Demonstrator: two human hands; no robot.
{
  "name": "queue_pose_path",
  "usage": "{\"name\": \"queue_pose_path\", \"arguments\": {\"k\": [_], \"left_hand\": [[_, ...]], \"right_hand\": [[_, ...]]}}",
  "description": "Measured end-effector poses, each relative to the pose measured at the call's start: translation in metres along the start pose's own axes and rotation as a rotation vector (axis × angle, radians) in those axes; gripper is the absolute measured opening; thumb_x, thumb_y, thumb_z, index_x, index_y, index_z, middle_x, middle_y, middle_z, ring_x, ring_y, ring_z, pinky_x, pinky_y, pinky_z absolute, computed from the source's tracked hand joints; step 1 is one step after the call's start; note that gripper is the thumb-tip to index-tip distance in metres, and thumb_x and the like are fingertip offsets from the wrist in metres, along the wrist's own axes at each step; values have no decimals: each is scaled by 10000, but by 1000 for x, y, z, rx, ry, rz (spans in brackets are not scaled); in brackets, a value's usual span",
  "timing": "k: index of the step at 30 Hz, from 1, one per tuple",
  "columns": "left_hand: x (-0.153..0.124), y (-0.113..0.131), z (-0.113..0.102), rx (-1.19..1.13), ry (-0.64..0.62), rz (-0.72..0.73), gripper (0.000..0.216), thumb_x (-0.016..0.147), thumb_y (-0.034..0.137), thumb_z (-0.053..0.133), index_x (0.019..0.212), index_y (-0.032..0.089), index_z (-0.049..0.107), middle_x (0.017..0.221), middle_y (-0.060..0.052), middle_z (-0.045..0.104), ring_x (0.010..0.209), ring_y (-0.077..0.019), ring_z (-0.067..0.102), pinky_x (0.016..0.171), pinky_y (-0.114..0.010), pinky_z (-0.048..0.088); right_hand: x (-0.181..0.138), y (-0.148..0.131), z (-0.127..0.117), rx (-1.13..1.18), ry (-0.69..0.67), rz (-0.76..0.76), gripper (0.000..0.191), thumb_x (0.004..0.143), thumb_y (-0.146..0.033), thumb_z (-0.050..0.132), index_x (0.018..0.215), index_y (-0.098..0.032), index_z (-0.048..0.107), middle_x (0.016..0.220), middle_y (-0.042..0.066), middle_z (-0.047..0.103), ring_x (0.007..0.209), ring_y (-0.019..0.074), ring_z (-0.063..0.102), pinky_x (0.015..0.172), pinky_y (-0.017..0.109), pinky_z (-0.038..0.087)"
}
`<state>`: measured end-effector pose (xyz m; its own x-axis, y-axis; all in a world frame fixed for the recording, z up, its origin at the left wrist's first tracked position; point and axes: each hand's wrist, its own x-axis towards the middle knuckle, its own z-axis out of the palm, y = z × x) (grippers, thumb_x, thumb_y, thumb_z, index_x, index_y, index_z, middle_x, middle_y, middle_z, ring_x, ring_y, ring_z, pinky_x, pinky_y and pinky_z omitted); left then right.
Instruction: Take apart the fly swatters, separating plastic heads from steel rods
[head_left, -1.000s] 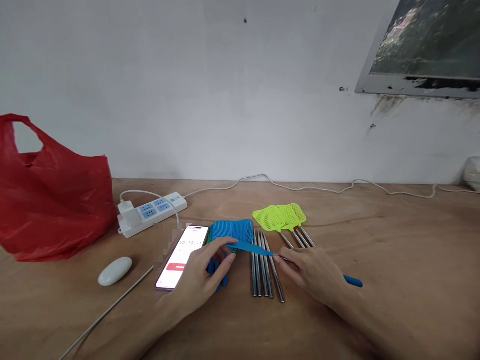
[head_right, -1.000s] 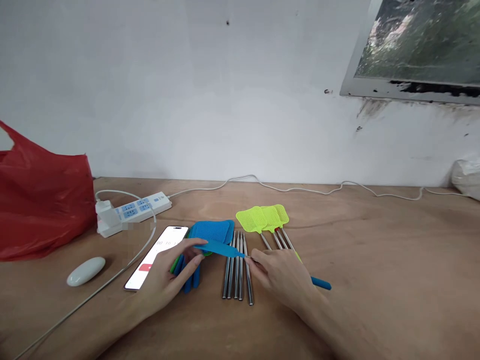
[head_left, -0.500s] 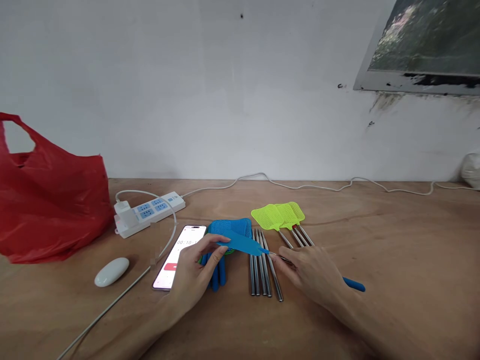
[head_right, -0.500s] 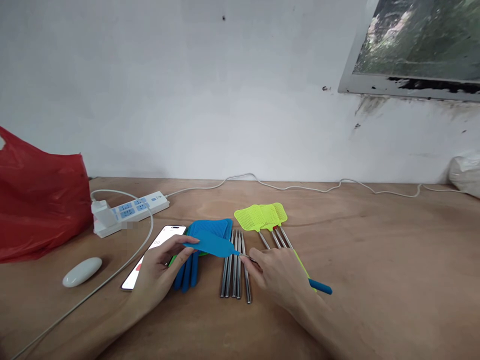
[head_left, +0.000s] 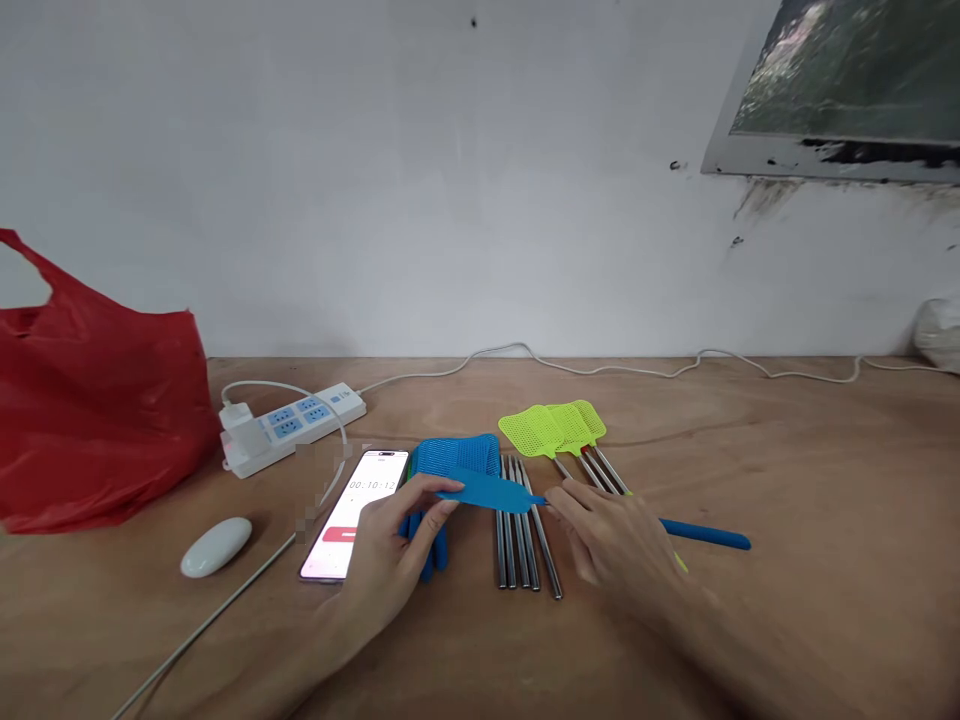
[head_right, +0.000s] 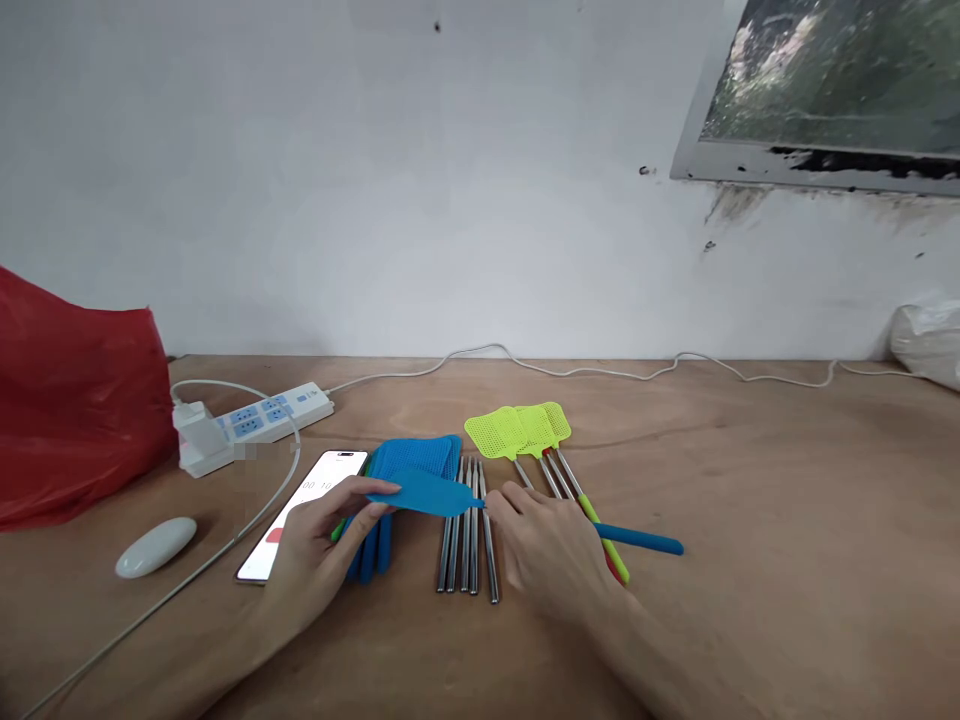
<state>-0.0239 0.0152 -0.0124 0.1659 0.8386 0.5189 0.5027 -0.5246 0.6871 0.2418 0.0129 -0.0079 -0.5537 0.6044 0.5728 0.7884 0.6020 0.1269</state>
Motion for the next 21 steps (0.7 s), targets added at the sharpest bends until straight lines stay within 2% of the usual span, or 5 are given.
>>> {"name": "queue_pose_path", "arguments": {"k": [12,16,19,21], "left_hand": [[10,4,-3,-48,35,-77,197,970,353,550,916,226,691,776,11,768,732,-190,741,643,-250,523],[12,2,-6,80,57,-28,224,968,354,539,845,212,661,638,24,669,580,-164,626,564,-255,436],[14,3,-7,139,76,37,265,978,357,520,785,206,623,701,2,607,644,-169,562,613,-274,411],[15,5,-7,95,41,33,263,990,369,501,812,207,607,753,-7,592,700,-175,554,648,-278,420]], "right_hand": [[2,-15,-2,5,23,86,202,880,-85,452,762,-222,542,612,-33,605,505,140,555,510,320,166],[3,-16,-2,44,-15,84,214,945,-155,459,755,-221,530,618,-37,616,518,141,568,525,319,180],[1,-13,-1,88,-53,69,244,980,-197,446,747,-217,517,628,-33,623,535,140,576,534,315,190],[-1,-10,-1,114,-66,58,265,992,-207,431,739,-215,509,630,-31,623,537,136,576,534,310,193]]}}
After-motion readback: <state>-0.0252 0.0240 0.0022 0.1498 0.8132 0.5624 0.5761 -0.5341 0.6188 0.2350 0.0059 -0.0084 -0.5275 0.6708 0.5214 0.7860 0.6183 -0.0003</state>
